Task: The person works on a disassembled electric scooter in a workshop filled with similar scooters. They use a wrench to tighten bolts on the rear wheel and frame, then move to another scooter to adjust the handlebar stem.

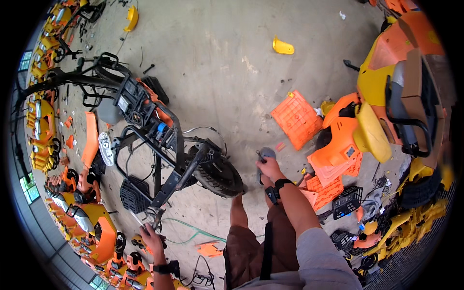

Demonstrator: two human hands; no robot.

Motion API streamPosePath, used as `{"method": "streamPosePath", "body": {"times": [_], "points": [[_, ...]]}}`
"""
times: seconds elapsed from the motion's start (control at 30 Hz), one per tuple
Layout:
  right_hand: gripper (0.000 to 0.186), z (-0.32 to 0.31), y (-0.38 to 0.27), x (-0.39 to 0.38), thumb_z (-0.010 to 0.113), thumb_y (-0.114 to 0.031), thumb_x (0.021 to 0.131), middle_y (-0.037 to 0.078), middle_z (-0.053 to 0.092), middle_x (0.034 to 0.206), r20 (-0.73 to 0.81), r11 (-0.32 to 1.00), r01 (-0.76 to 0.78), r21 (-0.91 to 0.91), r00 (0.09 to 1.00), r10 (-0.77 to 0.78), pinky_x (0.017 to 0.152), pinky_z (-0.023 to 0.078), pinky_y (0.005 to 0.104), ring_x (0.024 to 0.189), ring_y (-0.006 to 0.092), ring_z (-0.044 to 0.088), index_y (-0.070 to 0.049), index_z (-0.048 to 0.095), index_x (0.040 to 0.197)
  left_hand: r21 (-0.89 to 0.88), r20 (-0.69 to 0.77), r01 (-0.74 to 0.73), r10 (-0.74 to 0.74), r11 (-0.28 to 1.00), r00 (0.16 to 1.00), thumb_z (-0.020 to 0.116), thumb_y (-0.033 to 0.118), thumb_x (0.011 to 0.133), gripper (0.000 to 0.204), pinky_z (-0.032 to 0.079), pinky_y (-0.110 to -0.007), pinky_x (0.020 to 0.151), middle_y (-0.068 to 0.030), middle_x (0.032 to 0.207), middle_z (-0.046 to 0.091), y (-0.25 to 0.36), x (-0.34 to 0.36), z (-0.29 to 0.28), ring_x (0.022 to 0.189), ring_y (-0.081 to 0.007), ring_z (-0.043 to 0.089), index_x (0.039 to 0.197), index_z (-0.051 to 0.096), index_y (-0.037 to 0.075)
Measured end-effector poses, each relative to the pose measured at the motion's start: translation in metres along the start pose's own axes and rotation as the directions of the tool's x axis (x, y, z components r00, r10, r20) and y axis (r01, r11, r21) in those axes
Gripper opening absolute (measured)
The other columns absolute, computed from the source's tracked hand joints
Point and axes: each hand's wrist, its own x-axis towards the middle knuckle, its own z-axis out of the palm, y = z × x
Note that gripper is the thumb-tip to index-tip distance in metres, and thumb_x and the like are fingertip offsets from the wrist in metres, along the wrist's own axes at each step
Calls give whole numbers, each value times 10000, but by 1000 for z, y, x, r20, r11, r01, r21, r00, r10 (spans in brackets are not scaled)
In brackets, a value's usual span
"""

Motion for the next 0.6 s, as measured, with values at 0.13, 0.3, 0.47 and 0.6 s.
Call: {"method": "streamPosePath", "body": {"times": [0.13,0.3,0.47,0.6], "points": [[325,66,28,64,701,-282,726,143,643,795,-10,972,-48,229,999,52,691,482,322,741,224,631,1,620,864,185,-142,-26,53,982,988,471,301,934,526,425,-260,516,-138,826,567,-7,15,15,579,-157,528,1301,346,-54],[319,121,27,127,725,-257,704,118,658,769,23,953,38,302,999,-48,697,482,324,735,214,635,0,652,880,52,-216,58,-45,997,975,492,254,929,541,381,-291,829,-179,1114,506,-31,21,4,927,-209,473,1304,335,-103],[306,169,44,166,707,-207,732,119,664,807,148,950,96,298,978,-145,718,475,310,742,188,623,-20,655,968,131,-364,185,-127,974,923,519,323,911,515,409,-322,647,-179,1009,557,-3,9,24,804,-215,524,1289,400,-6],[307,165,35,159,700,-182,756,91,667,835,211,944,65,322,968,-138,731,468,298,774,134,607,-16,644,1008,295,-312,84,13,952,950,523,361,904,475,390,-402,890,-242,1222,491,-1,11,28,1073,-300,492,1182,529,-24]]}}
